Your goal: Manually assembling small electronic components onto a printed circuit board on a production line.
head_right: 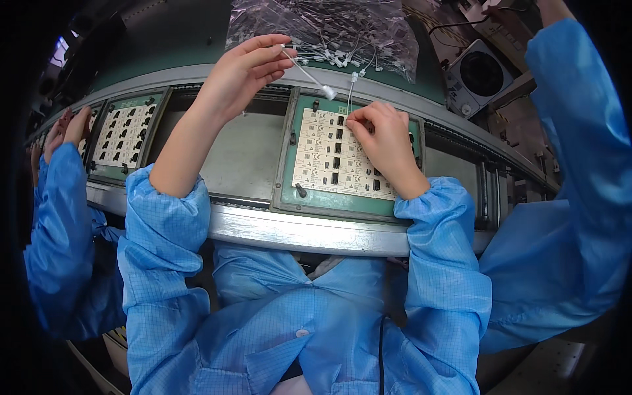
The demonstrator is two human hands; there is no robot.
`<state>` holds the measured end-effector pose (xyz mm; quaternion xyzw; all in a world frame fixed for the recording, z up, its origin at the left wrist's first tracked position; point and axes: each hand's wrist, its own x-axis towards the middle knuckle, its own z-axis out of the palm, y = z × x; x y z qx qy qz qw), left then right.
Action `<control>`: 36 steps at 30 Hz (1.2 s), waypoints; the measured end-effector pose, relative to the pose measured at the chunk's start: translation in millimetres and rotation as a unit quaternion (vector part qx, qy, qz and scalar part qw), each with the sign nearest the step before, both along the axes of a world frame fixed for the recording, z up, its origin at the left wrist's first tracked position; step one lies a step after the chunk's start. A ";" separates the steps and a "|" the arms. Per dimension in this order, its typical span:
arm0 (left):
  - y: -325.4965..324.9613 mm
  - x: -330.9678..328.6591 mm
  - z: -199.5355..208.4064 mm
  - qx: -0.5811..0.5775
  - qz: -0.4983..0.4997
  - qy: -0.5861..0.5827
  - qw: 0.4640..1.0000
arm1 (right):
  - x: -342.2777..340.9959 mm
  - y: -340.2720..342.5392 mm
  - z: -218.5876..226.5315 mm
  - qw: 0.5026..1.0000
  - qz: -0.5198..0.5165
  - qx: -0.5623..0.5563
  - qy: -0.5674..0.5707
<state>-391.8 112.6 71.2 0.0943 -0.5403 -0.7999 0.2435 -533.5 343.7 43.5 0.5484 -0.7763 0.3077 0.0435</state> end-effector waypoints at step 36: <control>49.3 8.8 -25.8 -0.691 0.151 -0.140 0.693 | -134.4 -58.4 16.7 0.981 -0.099 0.124 0.111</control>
